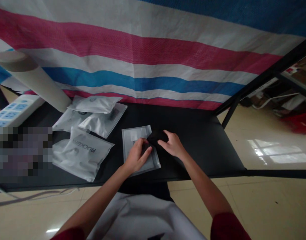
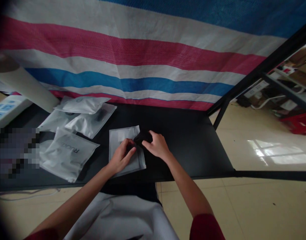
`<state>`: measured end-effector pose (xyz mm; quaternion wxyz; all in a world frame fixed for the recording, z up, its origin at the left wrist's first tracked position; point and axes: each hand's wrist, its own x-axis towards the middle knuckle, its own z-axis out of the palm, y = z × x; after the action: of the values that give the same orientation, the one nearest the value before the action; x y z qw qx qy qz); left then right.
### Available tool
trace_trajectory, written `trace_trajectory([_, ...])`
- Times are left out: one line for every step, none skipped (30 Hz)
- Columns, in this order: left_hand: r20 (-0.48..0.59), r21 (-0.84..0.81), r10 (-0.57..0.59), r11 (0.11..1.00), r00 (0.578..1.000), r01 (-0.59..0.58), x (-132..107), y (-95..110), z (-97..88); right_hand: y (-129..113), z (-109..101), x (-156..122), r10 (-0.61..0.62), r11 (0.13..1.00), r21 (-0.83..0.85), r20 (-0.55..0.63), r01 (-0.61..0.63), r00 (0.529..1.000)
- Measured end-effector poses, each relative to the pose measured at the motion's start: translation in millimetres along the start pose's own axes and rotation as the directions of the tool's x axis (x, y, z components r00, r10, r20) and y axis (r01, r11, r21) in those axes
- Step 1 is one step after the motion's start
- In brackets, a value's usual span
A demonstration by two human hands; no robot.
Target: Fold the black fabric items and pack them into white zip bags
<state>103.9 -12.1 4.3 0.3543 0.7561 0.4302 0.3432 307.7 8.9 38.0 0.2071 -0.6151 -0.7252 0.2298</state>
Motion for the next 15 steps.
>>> trace_trajectory([0.047,0.014,0.018,1.0,0.999,-0.019,2,-1,-1.9,7,-3,8,0.014,0.999,0.032,0.018,-0.015,1.0])
trace_trajectory([0.097,0.037,0.039,0.998,0.995,-0.043,4,-1,-3.9,14,-5,15,0.021,0.999,0.033,0.02,-0.022,1.0])
trace_trajectory([0.143,0.069,0.062,0.995,0.988,-0.073,6,-2,-6.0,22,-5,21,0.022,1.0,0.009,0.003,-0.022,1.0])
trace_trajectory([0.187,0.105,0.086,0.989,0.979,-0.107,8,-2,-8.1,30,-5,27,0.019,1.0,-0.019,-0.021,-0.019,1.0])
trace_trajectory([0.226,0.144,0.111,0.979,0.968,-0.146,9,-1,-9.9,36,-4,31,0.016,0.999,-0.043,-0.042,-0.018,0.999])
trace_trajectory([0.262,0.185,0.136,0.965,0.955,-0.188,10,0,-11.5,42,-3,33,0.017,0.998,-0.053,-0.05,-0.019,0.999])
trace_trajectory([0.293,0.226,0.155,0.948,0.943,-0.226,9,1,-12.5,46,-2,34,0.021,0.998,-0.05,-0.042,-0.023,0.999])
trace_trajectory([0.32,0.265,0.166,0.929,0.933,-0.257,8,4,-13.1,49,-2,34,0.026,0.999,-0.041,-0.015,-0.027,1.0])
trace_trajectory([0.339,0.303,0.168,0.912,0.926,-0.277,6,6,-13.0,50,-3,33,0.022,0.999,-0.033,0.026,-0.021,0.999])
trace_trajectory([0.349,0.338,0.16,0.898,0.923,-0.283,3,10,-12.4,51,-4,31,0.009,1.0,-0.03,0.072,-0.006,0.997])
trace_trajectory([0.352,0.364,0.145,0.889,0.925,-0.278,1,13,-11.2,51,-5,29,-0.007,0.999,-0.031,0.109,0.01,0.994])
trace_trajectory([0.352,0.382,0.126,0.885,0.928,-0.265,-2,15,-9.7,50,-7,27,-0.019,0.999,-0.028,0.134,0.023,0.991])
trace_trajectory([0.348,0.393,0.105,0.886,0.932,-0.247,-3,18,-8.0,50,-8,25,-0.03,0.999,-0.012,0.154,0.032,0.988])
trace_trajectory([0.339,0.404,0.084,0.886,0.937,-0.225,-4,19,-6.3,50,-9,24,-0.04,0.999,0.029,0.174,0.035,0.984])
trace_trajectory([0.324,0.415,0.065,0.886,0.944,-0.204,-4,19,-5.0,51,-11,23,-0.045,0.995,0.097,0.192,0.026,0.98])
